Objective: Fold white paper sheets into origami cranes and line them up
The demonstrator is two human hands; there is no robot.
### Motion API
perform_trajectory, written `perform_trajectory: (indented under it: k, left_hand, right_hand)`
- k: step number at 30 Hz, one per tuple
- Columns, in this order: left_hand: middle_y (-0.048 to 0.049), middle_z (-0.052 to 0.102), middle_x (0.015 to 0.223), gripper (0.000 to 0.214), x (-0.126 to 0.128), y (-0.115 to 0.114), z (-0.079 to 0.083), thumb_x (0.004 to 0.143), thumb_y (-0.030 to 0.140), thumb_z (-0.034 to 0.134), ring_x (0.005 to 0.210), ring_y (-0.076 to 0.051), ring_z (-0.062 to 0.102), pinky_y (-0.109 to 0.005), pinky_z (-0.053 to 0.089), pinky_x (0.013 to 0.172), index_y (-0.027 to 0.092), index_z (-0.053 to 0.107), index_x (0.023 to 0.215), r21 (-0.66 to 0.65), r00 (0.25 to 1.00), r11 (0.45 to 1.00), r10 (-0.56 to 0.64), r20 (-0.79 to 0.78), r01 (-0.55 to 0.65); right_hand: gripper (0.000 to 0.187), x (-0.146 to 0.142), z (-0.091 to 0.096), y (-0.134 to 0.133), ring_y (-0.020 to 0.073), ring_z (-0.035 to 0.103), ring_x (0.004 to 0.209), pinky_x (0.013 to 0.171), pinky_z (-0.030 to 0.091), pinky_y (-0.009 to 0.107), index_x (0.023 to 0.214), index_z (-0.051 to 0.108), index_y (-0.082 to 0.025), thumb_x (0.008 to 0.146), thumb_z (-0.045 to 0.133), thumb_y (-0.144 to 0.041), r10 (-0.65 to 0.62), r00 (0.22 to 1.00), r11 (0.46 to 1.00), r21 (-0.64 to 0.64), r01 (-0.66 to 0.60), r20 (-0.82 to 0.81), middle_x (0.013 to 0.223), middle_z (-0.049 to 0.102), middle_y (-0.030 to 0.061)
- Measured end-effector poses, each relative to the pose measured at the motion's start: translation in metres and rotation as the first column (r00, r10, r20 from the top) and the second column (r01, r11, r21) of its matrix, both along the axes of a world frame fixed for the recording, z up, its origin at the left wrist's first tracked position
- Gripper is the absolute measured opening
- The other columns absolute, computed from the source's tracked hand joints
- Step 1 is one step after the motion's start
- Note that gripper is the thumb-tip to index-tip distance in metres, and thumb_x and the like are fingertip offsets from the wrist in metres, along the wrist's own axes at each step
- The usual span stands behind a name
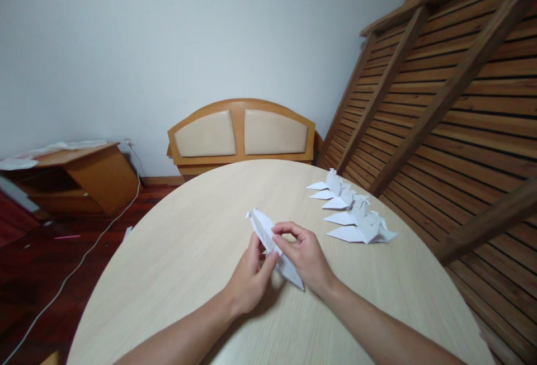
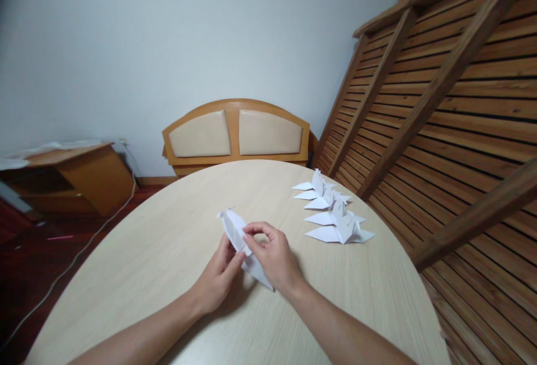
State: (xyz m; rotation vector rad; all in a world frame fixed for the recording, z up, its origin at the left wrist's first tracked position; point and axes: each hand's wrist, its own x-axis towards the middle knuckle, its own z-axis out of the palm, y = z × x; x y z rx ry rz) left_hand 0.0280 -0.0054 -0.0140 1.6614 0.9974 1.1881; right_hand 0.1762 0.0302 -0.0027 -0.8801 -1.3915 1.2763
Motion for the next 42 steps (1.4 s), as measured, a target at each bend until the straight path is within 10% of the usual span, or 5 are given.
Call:
perform_trajectory:
  k: [9,21,29,36,42]
  left_hand:
    - [-0.0128,0.069,0.118,0.045,0.003,0.013,-0.002,0.093,0.049,0.056,0.102,-0.026,0.065,-0.036,0.050,0.089,0.015,0.058,0.123,-0.153,0.963,0.988,0.073,0.260,-0.034]
    - [-0.0074,0.073,0.074,0.049,0.005,0.006,0.003,0.086,0.059,0.062,0.055,-0.014,0.061,-0.021,0.043,0.051,0.014,0.054,0.105,-0.358,0.972,0.920,-0.085,0.221,0.162]
    - [-0.0089,0.073,0.066,0.046,-0.004,0.004,0.004,0.080,0.059,0.066,0.049,-0.014,0.061,-0.021,0.044,0.048,0.016,0.054,0.089,-0.407,0.928,0.859,-0.182,0.327,0.311]
    - [-0.0104,0.074,0.066,0.036,-0.006,0.003,0.003,0.084,0.050,0.063,0.055,-0.018,0.066,-0.024,0.048,0.054,0.014,0.056,0.087,-0.373,0.886,0.838,-0.247,0.393,0.399]
    - [-0.0111,0.074,0.067,0.036,-0.007,0.003,0.004,0.085,0.049,0.061,0.053,-0.018,0.066,-0.024,0.046,0.052,0.014,0.056,0.087,-0.382,0.894,0.838,-0.243,0.377,0.389]
  right_hand:
    - [0.043,0.000,0.003,-0.003,0.0186,0.059,0.103,0.085,0.051,0.031,0.124,0.058,-0.025,0.082,0.069,-0.022,-0.053,0.983,0.971,0.240,0.010,0.176,0.118,0.061,0.0064]
    - [0.030,0.014,0.011,0.008,0.0203,0.063,0.093,0.083,0.049,0.035,0.112,0.065,-0.021,0.088,0.065,-0.039,-0.137,0.990,0.974,0.186,0.127,0.041,0.101,0.069,0.0068]
    - [0.027,0.024,0.018,0.015,0.0165,0.062,0.076,0.072,0.048,0.030,0.088,0.071,-0.021,0.084,0.069,-0.048,-0.017,0.999,0.992,0.125,0.022,-0.042,0.084,0.071,0.0038]
    - [0.049,0.025,0.022,0.006,0.0196,0.067,0.093,0.089,0.046,0.035,0.124,0.057,-0.023,0.083,0.072,-0.045,0.252,0.933,0.954,-0.097,-0.284,-0.256,0.102,0.075,0.0085]
    - [0.048,0.026,0.023,0.009,0.0167,0.067,0.084,0.084,0.049,0.033,0.112,0.059,-0.024,0.071,0.083,-0.033,0.134,0.944,0.985,-0.064,-0.160,-0.302,0.095,0.074,0.0032]
